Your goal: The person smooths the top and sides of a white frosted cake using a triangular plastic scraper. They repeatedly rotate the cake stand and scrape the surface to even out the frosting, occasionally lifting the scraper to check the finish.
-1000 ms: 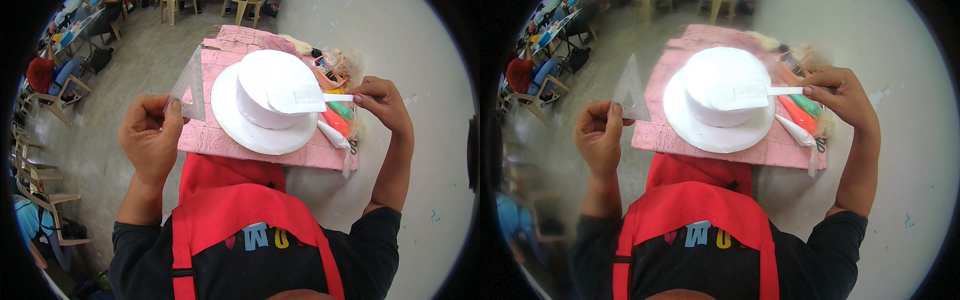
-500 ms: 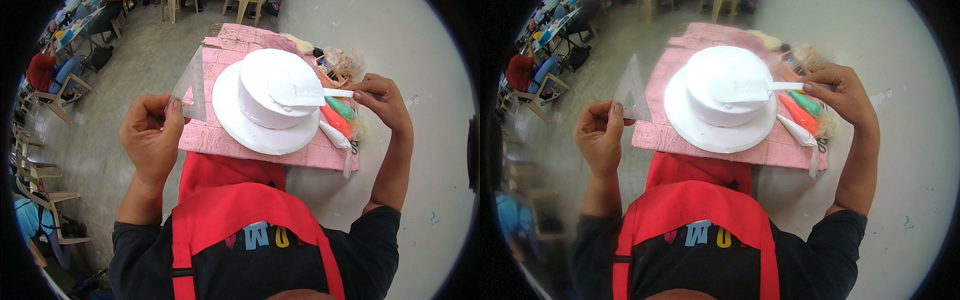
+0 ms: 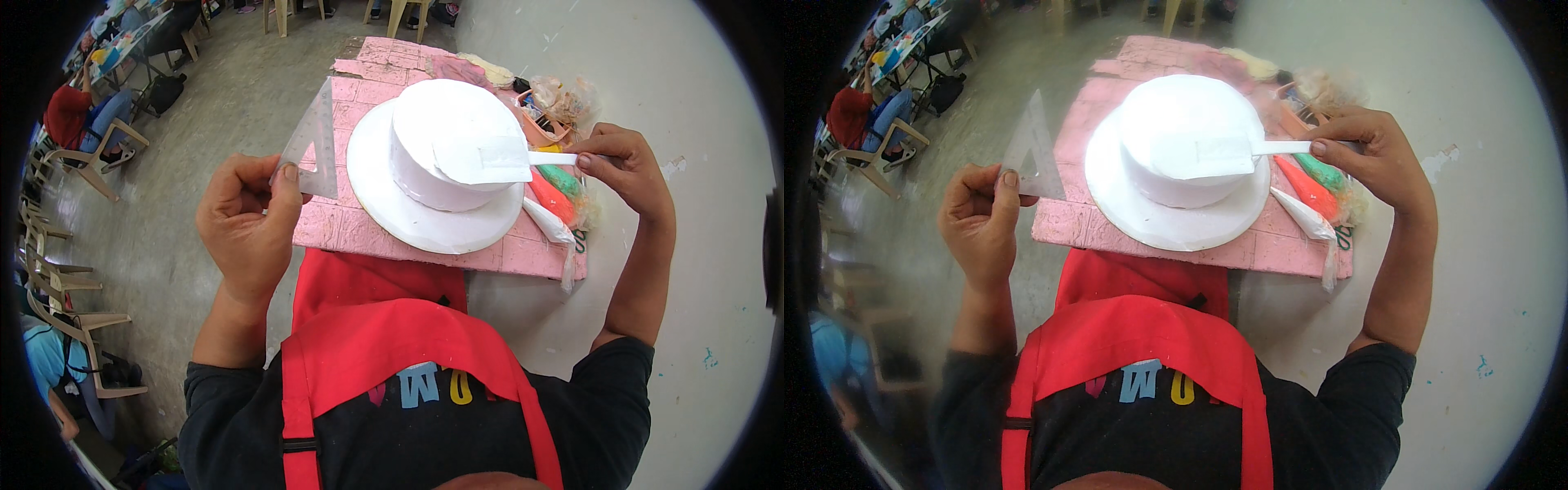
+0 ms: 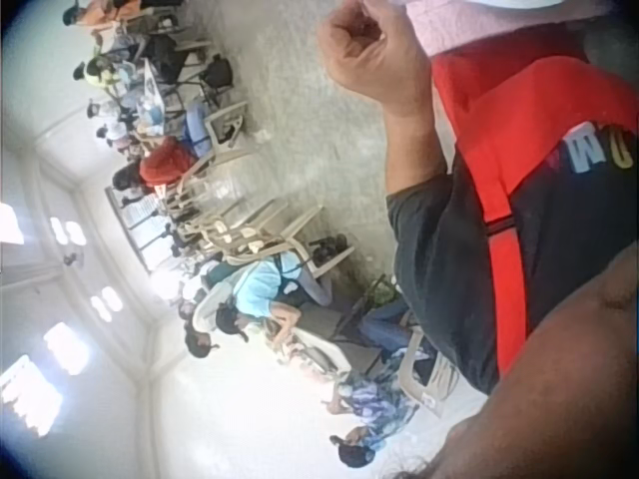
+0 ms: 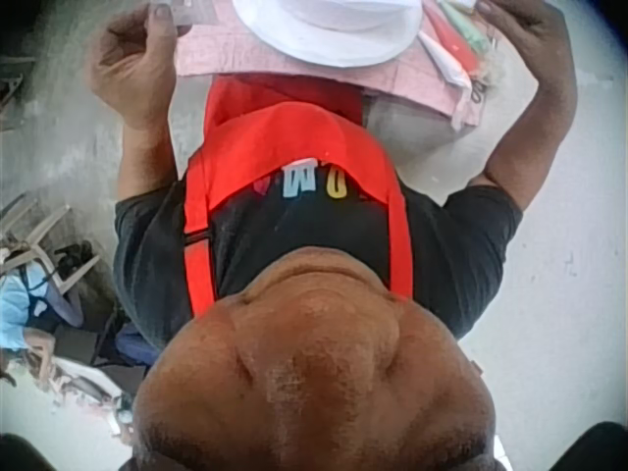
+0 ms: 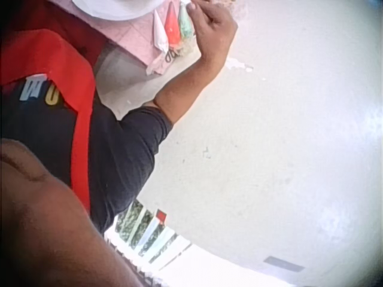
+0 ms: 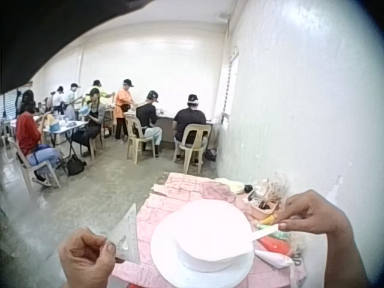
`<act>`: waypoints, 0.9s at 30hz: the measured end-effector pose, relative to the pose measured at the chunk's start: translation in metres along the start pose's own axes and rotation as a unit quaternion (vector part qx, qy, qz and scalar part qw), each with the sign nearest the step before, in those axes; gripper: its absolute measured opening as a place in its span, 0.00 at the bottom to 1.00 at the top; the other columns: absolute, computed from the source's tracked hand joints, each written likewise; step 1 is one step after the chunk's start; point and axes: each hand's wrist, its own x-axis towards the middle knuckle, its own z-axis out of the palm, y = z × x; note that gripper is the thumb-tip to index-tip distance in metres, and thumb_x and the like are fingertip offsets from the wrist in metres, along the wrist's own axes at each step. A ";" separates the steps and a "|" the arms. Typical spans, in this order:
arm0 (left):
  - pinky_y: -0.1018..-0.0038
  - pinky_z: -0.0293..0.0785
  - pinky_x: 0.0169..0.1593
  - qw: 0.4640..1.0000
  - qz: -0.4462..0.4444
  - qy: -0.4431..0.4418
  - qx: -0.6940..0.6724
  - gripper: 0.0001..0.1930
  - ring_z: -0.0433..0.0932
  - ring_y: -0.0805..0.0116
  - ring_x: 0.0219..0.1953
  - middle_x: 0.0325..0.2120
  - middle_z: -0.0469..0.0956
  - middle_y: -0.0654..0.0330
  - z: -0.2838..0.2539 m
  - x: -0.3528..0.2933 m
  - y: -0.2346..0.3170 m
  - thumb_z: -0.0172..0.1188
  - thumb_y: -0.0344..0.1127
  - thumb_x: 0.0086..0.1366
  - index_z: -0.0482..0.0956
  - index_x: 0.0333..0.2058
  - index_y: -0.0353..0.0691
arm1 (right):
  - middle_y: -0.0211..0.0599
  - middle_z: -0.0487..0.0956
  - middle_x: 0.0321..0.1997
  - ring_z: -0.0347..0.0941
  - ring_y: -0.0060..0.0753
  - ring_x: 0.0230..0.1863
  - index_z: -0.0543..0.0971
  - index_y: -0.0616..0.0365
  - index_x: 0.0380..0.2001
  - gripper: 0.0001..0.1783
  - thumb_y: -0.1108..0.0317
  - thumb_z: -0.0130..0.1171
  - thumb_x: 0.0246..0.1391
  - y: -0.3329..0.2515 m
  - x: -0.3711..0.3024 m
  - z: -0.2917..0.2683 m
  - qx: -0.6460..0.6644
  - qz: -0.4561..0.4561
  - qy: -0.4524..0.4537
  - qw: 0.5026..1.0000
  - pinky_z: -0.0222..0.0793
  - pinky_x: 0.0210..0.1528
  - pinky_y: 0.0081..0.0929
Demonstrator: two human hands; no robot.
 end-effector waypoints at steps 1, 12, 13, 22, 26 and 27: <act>0.78 0.79 0.32 1.000 0.002 0.000 0.000 0.03 0.76 0.78 0.26 0.26 0.74 0.62 0.000 0.000 0.000 0.55 0.21 0.61 0.72 0.34 0.31 | 0.28 0.75 0.25 0.65 0.17 0.25 0.83 0.64 0.31 0.09 0.69 0.64 0.47 0.000 0.001 0.000 0.004 0.005 0.000 1.000 0.60 0.25 0.18; 0.79 0.79 0.32 1.000 -0.002 -0.002 0.009 0.03 0.77 0.77 0.26 0.26 0.74 0.62 -0.002 0.000 -0.002 0.55 0.21 0.61 0.72 0.33 0.31 | 0.29 0.74 0.26 0.66 0.19 0.27 0.83 0.64 0.32 0.10 0.69 0.64 0.47 0.006 0.001 -0.005 -0.029 0.014 0.023 0.999 0.59 0.27 0.18; 0.79 0.79 0.32 1.000 -0.004 -0.002 0.013 0.03 0.77 0.77 0.26 0.26 0.74 0.62 -0.002 -0.001 -0.002 0.55 0.21 0.61 0.72 0.34 0.31 | 0.29 0.73 0.26 0.66 0.19 0.27 0.83 0.64 0.33 0.10 0.70 0.64 0.47 0.005 0.001 -0.005 -0.030 0.019 0.024 0.999 0.60 0.28 0.18; 0.79 0.79 0.32 1.000 0.000 -0.002 0.011 0.03 0.77 0.77 0.26 0.26 0.74 0.62 -0.002 -0.001 -0.003 0.55 0.21 0.60 0.72 0.34 0.31 | 0.30 0.76 0.26 0.68 0.19 0.27 0.83 0.64 0.32 0.10 0.69 0.64 0.47 -0.002 -0.002 -0.004 -0.003 0.012 0.007 1.000 0.63 0.29 0.18; 0.79 0.79 0.32 1.000 0.000 -0.007 0.001 0.03 0.77 0.77 0.26 0.26 0.74 0.62 -0.001 -0.001 -0.004 0.55 0.21 0.60 0.72 0.34 0.31 | 0.31 0.76 0.26 0.68 0.20 0.26 0.83 0.63 0.32 0.10 0.69 0.65 0.47 0.001 0.000 -0.002 -0.019 0.002 0.011 1.000 0.62 0.28 0.18; 0.79 0.79 0.32 1.000 -0.002 -0.007 0.001 0.03 0.77 0.77 0.26 0.26 0.74 0.62 -0.002 -0.001 -0.004 0.55 0.21 0.60 0.72 0.34 0.31 | 0.30 0.75 0.25 0.68 0.20 0.26 0.83 0.62 0.32 0.10 0.68 0.65 0.47 0.002 0.001 -0.002 -0.023 0.002 0.014 1.000 0.61 0.27 0.18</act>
